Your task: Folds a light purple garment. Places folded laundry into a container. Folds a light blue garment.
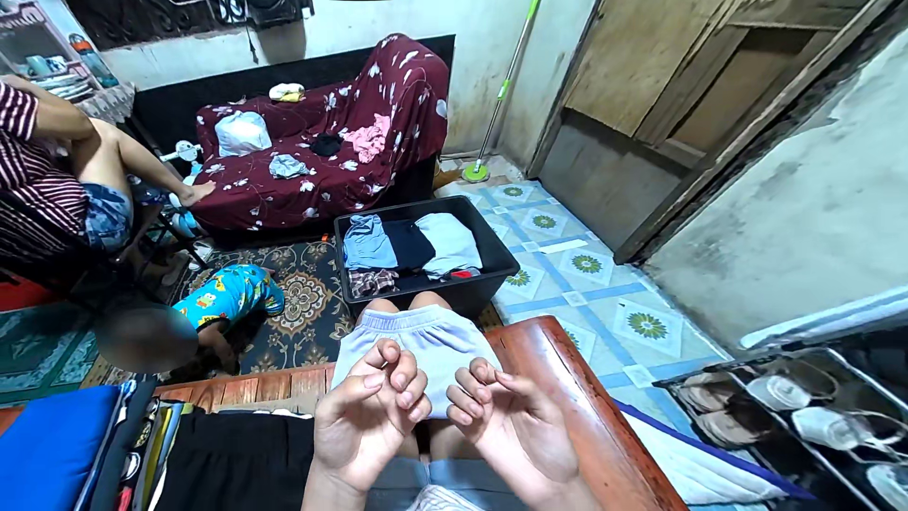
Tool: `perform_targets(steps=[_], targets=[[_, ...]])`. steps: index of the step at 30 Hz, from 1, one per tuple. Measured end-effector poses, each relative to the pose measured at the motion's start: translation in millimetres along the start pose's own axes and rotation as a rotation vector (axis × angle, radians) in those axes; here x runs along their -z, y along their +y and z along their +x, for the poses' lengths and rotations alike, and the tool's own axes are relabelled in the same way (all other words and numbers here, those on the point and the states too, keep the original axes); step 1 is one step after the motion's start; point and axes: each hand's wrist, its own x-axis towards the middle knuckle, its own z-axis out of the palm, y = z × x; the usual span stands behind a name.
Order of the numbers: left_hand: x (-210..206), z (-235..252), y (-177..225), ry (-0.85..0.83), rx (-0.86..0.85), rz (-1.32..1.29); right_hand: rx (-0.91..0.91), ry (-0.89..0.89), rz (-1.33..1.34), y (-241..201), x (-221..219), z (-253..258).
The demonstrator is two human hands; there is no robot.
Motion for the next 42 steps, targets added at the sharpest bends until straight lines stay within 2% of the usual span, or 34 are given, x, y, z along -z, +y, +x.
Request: perform_targets(steps=[3,7,9,11,15,18,20,22,24,25,27,29,34,38,40,42], targets=[[9,-6,8,0.038,-0.026,-0.046,0.050,0.175,-0.174,-5,24,-12],[23,-15,21,0.131,-0.068,-0.062,0.192,0.505,-0.930,-17,57,-24],[32,-21,28,0.180,-0.087,-0.019,0.202,0.540,-1.203,-21,75,-30],[46,-30,34,0.235,-0.117,0.007,0.210,0.557,-1.311,-21,94,-37],[75,-55,43,0.357,-0.196,0.022,0.234,0.609,-1.348,-21,115,-48],[89,-77,44,0.551,-0.245,0.218,0.304,0.666,-1.343,-19,118,-49],[93,-85,43,0.830,-0.232,0.529,0.353,0.781,-1.309,-18,120,-45],[101,-86,39,1.088,-0.166,1.007,0.277,0.890,-1.260,-21,128,-40],[112,-87,33,1.138,-0.018,1.402,0.094,0.913,-1.153,-27,137,-36],[113,-85,29,1.130,0.087,1.471,-0.004,0.902,-1.092,-30,141,-34],[112,-76,21,1.125,0.298,1.435,-0.118,0.892,-1.026,-34,144,-30],[114,-65,17,1.125,0.414,1.368,-0.143,0.871,-1.019,-37,143,-26],[111,-51,18,1.119,0.285,1.169,-0.104,0.740,-0.964,-47,133,-26],[97,-57,28,1.065,0.173,1.032,-0.125,0.645,-1.068,-54,103,-41],[90,-69,32,1.041,0.187,1.063,-0.164,0.647,-1.178,-56,89,-55],[90,-85,30,1.023,0.272,1.151,-0.196,0.669,-1.305,-58,93,-68]])
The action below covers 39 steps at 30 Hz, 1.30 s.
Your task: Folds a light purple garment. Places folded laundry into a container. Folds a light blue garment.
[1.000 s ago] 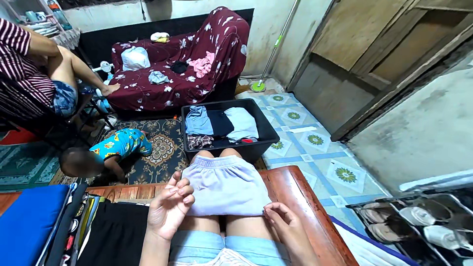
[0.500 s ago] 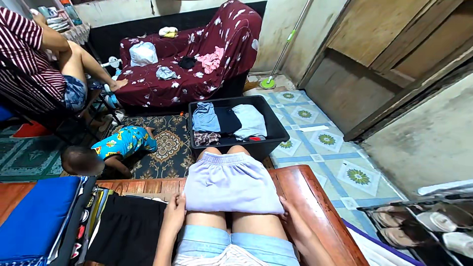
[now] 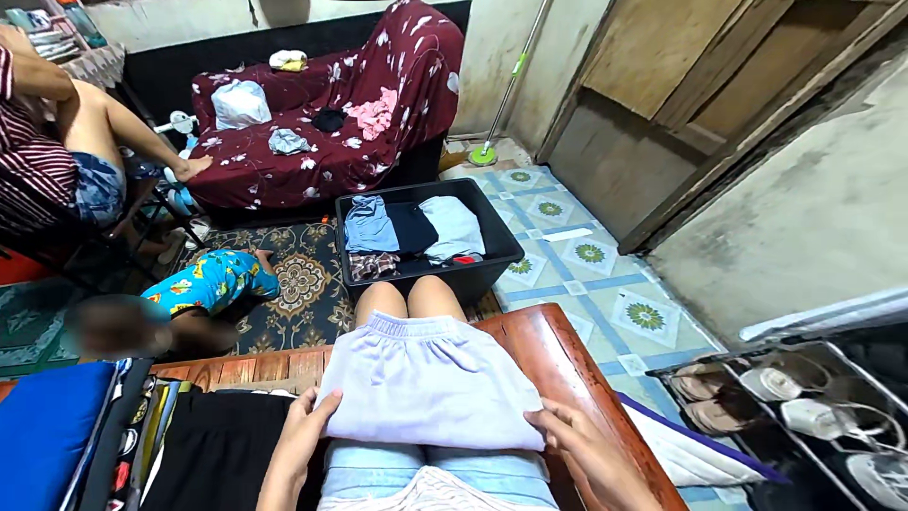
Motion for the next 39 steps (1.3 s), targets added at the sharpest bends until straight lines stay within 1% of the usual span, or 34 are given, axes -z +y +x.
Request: perform_targets(steps=[2,4,6,7,8,9,10,11,13,15,17,20,23,26,29,34,39], targets=[[4,-2,-18,0.004,0.009,0.164,-0.015,0.044,-0.086,18,4,0],[6,0,-26,0.080,-0.032,0.293,0.033,0.160,-0.129,34,2,0],[1,4,-15,0.180,-0.197,0.390,0.188,0.343,-0.216,36,-4,2],[-3,7,-5,0.198,-0.283,0.410,0.279,0.407,-0.279,28,-8,4],[-9,13,6,0.183,-0.341,0.415,0.352,0.425,-0.314,16,-11,7],[-17,20,16,0.145,-0.370,0.420,0.396,0.397,-0.320,4,-16,13],[-25,29,25,0.097,-0.369,0.443,0.414,0.329,-0.305,-6,-22,20],[-33,38,32,0.058,-0.345,0.493,0.412,0.254,-0.298,-15,-30,30],[-47,56,42,0.039,-0.288,0.604,0.408,0.147,-0.390,-25,-46,51],[-55,71,48,0.030,-0.262,0.643,0.411,0.123,-0.533,-31,-58,69],[-58,79,55,-0.006,-0.243,0.619,0.390,0.093,-0.590,-38,-64,75],[-54,79,53,-0.061,-0.260,0.511,0.435,0.118,-0.487,-36,-67,72],[-52,70,52,-0.059,-0.285,0.435,0.489,0.177,-0.337,-32,-65,64],[-57,65,56,-0.048,-0.293,0.441,0.523,0.243,-0.270,-31,-65,61],[-65,68,57,-0.020,-0.272,0.482,0.538,0.285,-0.278,-27,-65,71],[-78,80,46,0.073,-0.280,0.511,0.516,0.296,-0.259,-11,-65,92],[-89,82,30,0.263,-0.436,0.608,0.559,0.338,-0.265,-2,-65,97]])
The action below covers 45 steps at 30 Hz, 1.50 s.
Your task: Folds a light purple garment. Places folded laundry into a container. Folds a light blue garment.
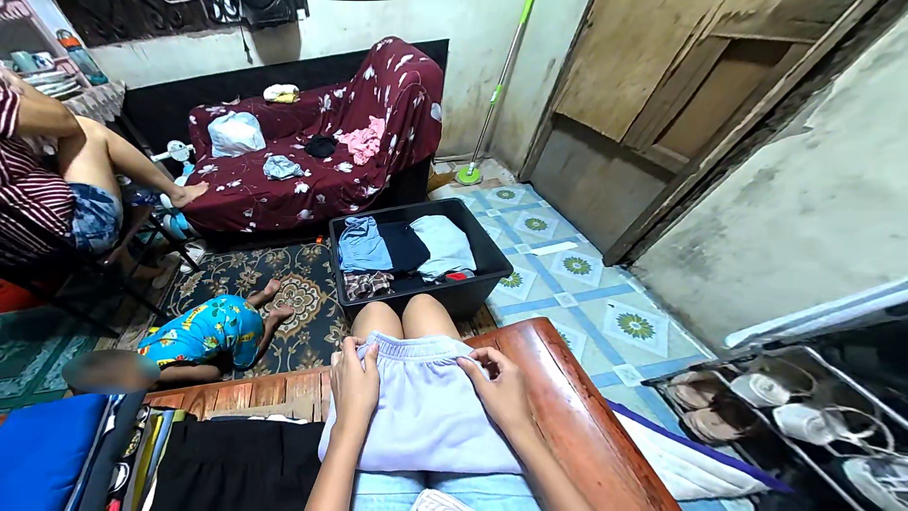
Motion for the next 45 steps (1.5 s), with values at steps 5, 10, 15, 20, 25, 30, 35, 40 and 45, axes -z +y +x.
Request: perform_targets(steps=[5,10,15,20,25,30,35,40,45], targets=[[15,1,0,-0.135,0.091,0.099,-0.205,-0.050,-0.084,5,13,-1],[39,-6,-29,-0.247,0.343,-0.196,-0.598,-0.363,0.275,16,39,-2],[59,-15,-46,-0.341,0.537,-0.471,-0.544,-0.360,0.401,9,41,-1],[70,-16,-51,-0.446,0.614,-0.731,-0.478,-0.402,0.467,-11,43,5],[65,-20,-34,-0.433,0.369,-0.826,-0.309,-0.456,0.334,-26,46,7],[62,-30,-30,-0.319,0.229,-0.621,-0.159,-0.436,0.268,-38,45,-1],[110,-51,-25,-0.151,0.119,-0.339,-0.092,-0.422,0.333,-87,32,-13],[209,-85,-60,-0.021,0.155,-0.262,-0.272,-0.543,0.569,-149,-20,-42],[273,-95,-128,-0.007,0.298,-0.234,-0.510,-0.751,0.741,-171,-106,-86]])
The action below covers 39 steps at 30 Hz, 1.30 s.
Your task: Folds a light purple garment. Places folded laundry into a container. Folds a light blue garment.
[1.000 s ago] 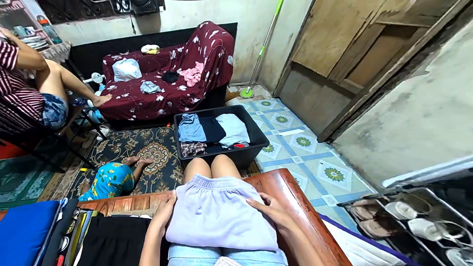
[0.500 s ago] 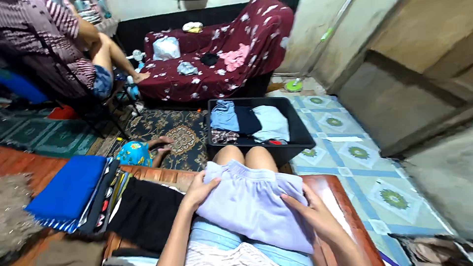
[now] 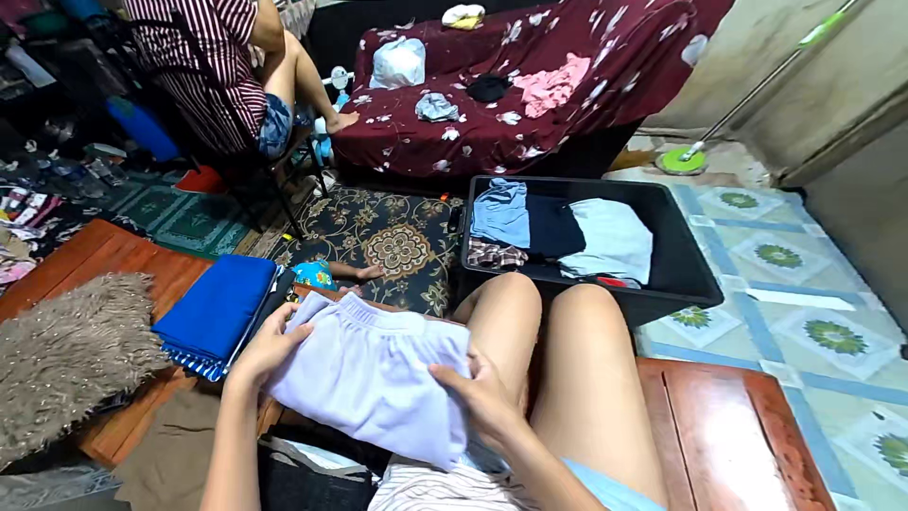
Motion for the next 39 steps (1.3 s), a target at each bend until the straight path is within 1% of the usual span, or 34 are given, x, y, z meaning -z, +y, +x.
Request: perform_targets(steps=[2,4,6,8,10,12,15,17,18,20,22,23,25,27,29,30,32,34,35,39], targets=[[14,11,-28,0.006,0.047,0.017,-0.051,-0.018,-0.037,28,-19,16],[15,28,-53,0.011,0.109,0.021,-0.081,-0.029,-0.138,53,-26,30],[6,38,-74,0.028,0.167,0.013,-0.120,-0.049,-0.229,62,-24,37],[-3,41,-86,0.039,0.170,-0.008,-0.152,-0.080,-0.269,56,-21,39],[-5,41,-86,0.052,0.161,-0.052,-0.169,-0.097,-0.248,53,-20,38],[0,40,-76,0.067,0.147,-0.076,-0.156,-0.111,-0.225,50,-20,38],[12,33,-55,0.097,0.120,-0.028,-0.157,-0.145,-0.243,39,-27,37],[17,32,-48,0.127,0.115,0.022,-0.175,-0.173,-0.310,37,-32,40],[18,37,-51,0.133,0.121,0.052,-0.173,-0.205,-0.377,40,-31,44],[14,53,-71,0.124,0.135,0.148,-0.159,-0.281,-0.536,51,-23,56],[1,62,-86,0.121,0.155,0.258,-0.160,-0.324,-0.615,53,-16,63],[-7,59,-86,0.143,0.161,0.313,-0.159,-0.342,-0.665,50,-15,65],[-24,44,-83,0.265,0.096,0.430,-0.086,-0.351,-0.873,41,-12,66],[-38,27,-75,0.426,-0.064,0.497,0.046,-0.340,-1.059,35,-2,69],[-51,20,-59,0.549,-0.210,0.473,0.127,-0.335,-1.072,32,8,76],[-59,17,-50,0.559,-0.255,0.448,0.148,-0.331,-1.059,29,11,77],[-78,14,-40,0.471,-0.303,0.454,0.222,-0.316,-1.074,21,16,76],[-97,22,-43,0.375,-0.318,0.535,0.299,-0.280,-1.104,19,25,76],[-105,28,-48,0.360,-0.315,0.571,0.332,-0.264,-1.092,19,31,75],[-117,49,-57,0.401,-0.288,0.611,0.471,-0.234,-1.036,27,55,60]])
